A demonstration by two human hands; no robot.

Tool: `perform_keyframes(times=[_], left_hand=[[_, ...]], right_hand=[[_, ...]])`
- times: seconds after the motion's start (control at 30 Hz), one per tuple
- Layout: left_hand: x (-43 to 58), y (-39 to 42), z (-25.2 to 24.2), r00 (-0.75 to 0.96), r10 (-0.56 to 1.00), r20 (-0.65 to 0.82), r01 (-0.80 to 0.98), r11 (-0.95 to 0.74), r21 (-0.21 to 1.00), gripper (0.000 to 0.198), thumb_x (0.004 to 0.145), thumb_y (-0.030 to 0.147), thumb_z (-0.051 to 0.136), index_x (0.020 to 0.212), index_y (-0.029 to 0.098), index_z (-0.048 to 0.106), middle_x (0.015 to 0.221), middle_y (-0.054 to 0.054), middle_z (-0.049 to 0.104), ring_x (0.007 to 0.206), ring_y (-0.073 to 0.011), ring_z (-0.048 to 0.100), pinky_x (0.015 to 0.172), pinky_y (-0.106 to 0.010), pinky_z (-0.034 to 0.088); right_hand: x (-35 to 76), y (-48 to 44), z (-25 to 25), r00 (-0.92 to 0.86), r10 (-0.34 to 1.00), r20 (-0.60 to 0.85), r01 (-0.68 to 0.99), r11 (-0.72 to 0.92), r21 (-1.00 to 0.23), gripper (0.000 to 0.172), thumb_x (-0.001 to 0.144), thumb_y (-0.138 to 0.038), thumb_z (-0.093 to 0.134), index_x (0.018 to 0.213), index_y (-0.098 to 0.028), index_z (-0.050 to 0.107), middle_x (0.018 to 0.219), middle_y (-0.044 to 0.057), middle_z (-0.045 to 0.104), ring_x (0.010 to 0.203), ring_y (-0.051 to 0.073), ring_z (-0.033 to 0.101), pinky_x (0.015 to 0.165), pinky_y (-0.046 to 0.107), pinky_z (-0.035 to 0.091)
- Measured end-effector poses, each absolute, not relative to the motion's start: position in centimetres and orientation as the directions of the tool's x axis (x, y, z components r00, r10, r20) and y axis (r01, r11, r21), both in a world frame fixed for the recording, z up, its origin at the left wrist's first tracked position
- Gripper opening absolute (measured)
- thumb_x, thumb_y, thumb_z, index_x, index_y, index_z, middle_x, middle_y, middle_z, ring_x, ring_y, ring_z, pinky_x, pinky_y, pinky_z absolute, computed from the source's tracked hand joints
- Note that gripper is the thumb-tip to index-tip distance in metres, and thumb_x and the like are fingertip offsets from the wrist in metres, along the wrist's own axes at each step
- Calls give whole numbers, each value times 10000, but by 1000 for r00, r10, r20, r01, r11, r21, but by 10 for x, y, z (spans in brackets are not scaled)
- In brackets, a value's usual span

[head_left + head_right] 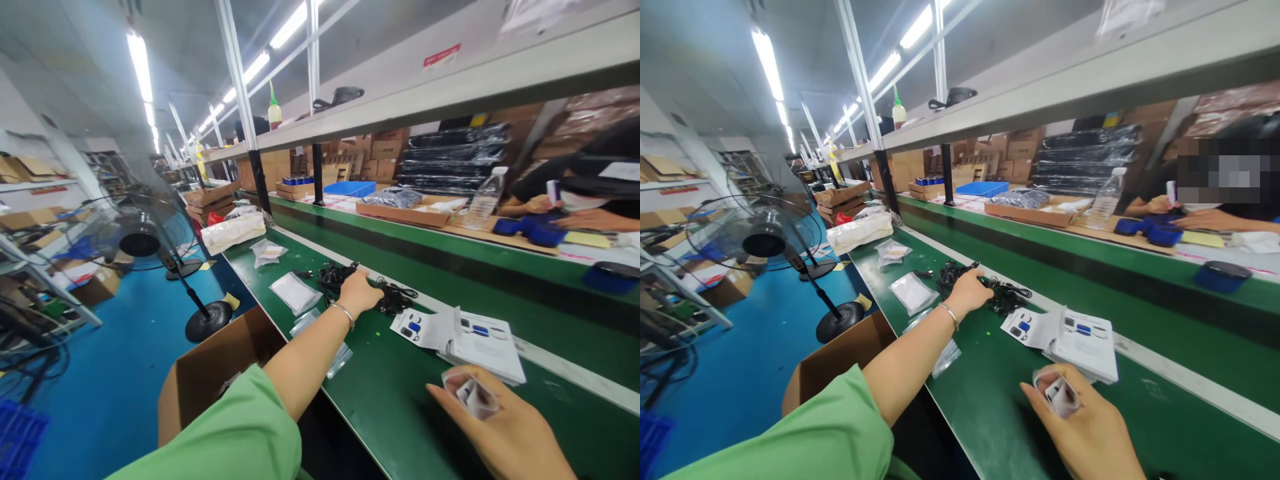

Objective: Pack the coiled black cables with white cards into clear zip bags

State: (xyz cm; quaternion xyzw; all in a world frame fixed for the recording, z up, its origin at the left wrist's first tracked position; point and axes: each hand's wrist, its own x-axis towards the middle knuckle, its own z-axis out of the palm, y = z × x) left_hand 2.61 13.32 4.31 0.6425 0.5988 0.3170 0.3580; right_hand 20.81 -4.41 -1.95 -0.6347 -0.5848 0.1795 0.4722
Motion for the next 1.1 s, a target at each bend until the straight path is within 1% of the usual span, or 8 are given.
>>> perform_keyframes(times=[0.13,0.23,0.3,0.5,0.67,0.77,0.9,1.1], left_hand=[[24,96,55,235,972,-20,361,-68,930,323,890,165,726,1204,92,722,876,-52,740,752,-131,706,775,-268,606],[21,55,62,496,868,28,4,-35,999,317,799,265,854,1051,96,765,852,-49,729,757,-137,693,790,-291,607],[19,32,64,598,799,68,-118,4,993,363,705,291,921,979,114,763,862,-45,732,791,-152,690,834,-309,594],[26,7,61,548,837,-7,126,-74,989,225,706,168,858,885,152,723,807,-16,702,741,-142,632,737,-272,514],[41,5,51,498,862,-96,34,91,995,338,637,95,861,868,177,627,713,39,658,647,-109,606,667,-233,497],[44,3,45,446,893,-68,131,10,991,345,622,129,870,853,189,622,715,39,663,667,-120,614,643,-220,484],[39,4,44,457,888,-56,338,-115,934,264,644,197,856,759,191,619,755,13,691,741,-153,633,640,-228,467],[31,7,62,596,779,-194,434,-109,894,268,728,312,867,677,175,642,569,56,523,642,-127,532,620,-245,412]], right_hand=[[214,-36,-23,162,946,282,552,150,-820,300,742,-586,786,782,-301,703,682,-22,710,518,176,583,584,316,538],[222,-30,-31,96,962,257,562,161,-811,343,742,-614,793,831,-290,728,715,-1,746,542,193,640,566,315,549],[222,-29,-35,100,965,243,540,153,-828,363,754,-621,783,865,-280,730,756,14,773,600,212,694,594,319,570],[202,-43,-26,170,944,281,446,181,-877,312,834,-556,722,920,-257,720,825,15,798,697,215,719,665,308,554],[196,-48,-21,158,944,289,427,198,-882,238,842,-496,706,878,-261,706,767,-7,760,653,188,676,626,277,520],[202,-45,-25,154,940,306,435,213,-875,236,842,-495,710,892,-264,702,747,-11,745,631,182,667,612,271,522],[214,-39,-32,10,948,317,495,271,-825,217,840,-457,700,940,-264,714,806,4,787,671,197,727,611,265,557],[217,-35,-34,-51,929,366,571,328,-752,160,856,-389,668,938,-262,721,803,4,801,687,202,757,621,259,579]])
